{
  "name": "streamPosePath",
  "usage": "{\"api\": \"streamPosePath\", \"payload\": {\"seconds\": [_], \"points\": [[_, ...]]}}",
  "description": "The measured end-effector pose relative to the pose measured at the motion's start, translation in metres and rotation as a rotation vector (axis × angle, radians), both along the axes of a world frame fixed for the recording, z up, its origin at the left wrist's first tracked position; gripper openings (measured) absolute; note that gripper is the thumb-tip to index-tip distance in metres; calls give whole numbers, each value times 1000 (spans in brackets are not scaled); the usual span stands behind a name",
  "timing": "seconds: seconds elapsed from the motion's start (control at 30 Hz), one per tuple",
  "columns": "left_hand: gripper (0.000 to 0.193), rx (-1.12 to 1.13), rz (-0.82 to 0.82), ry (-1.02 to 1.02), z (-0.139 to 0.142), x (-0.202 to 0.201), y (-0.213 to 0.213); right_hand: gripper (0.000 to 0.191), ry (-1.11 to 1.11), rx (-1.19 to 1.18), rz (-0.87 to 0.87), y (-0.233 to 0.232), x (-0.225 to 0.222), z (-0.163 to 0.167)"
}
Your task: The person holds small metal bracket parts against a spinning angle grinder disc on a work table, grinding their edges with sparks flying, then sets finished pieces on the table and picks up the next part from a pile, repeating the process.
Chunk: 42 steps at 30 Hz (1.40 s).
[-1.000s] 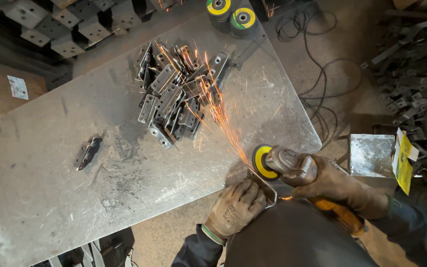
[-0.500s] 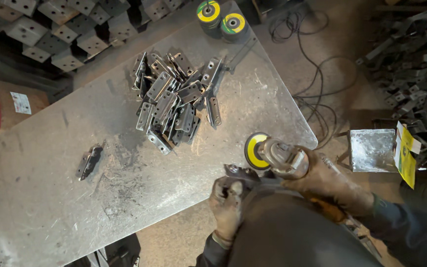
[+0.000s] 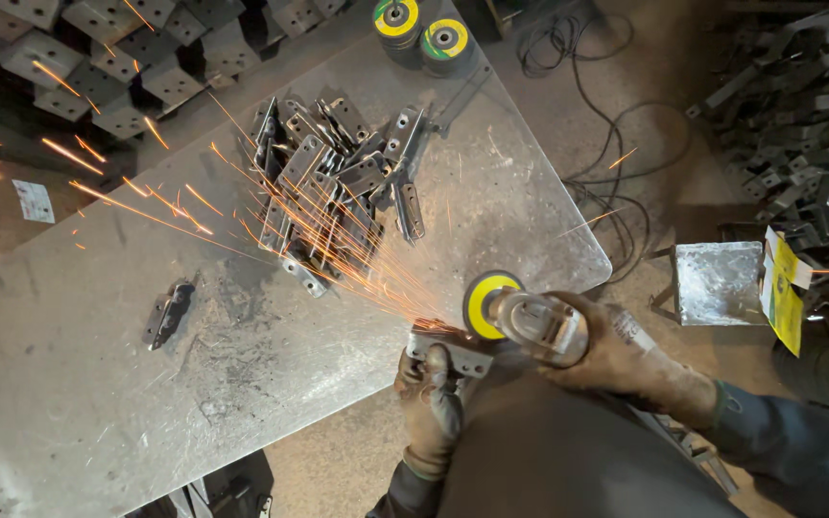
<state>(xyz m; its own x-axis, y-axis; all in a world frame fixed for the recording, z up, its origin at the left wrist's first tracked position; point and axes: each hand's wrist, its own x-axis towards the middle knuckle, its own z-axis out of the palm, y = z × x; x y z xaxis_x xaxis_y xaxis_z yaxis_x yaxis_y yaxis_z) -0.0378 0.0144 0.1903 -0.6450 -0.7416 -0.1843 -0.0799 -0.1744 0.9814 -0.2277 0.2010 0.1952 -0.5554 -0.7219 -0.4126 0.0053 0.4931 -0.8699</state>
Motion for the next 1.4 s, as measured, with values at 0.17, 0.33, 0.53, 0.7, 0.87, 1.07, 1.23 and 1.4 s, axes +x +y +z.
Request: {"api": "streamPosePath", "payload": {"seconds": [0.17, 0.33, 0.53, 0.7, 0.87, 1.07, 1.23, 1.4], "points": [[38, -163, -133, 130, 7, -1, -5, 118, -6, 71, -75, 11, -5, -25], [37, -555, -261, -71, -9, 5, -4, 107, -66, -59, 31, 5, -6, -4], [30, 310, -176, 157, -42, 6, -3, 97, -184, -110, 144, -10, -6, 27], [36, -460, -245, -29, -39, 12, -3, 98, -346, -198, -14, -9, -5, 17], [38, 745, -1, 333, -46, 1, 1, 96, -314, -130, -12, 2, -8, -2], [34, 11, -193, -10, -71, 14, 3, 111, -252, -267, 18, 11, -5, -20], [32, -142, -174, 74, -61, 11, -1, 101, -341, -181, 18, 7, -10, -21], [36, 918, 80, 378, -27, -6, 4, 106, -395, -29, -81, 9, -21, -5]]}}
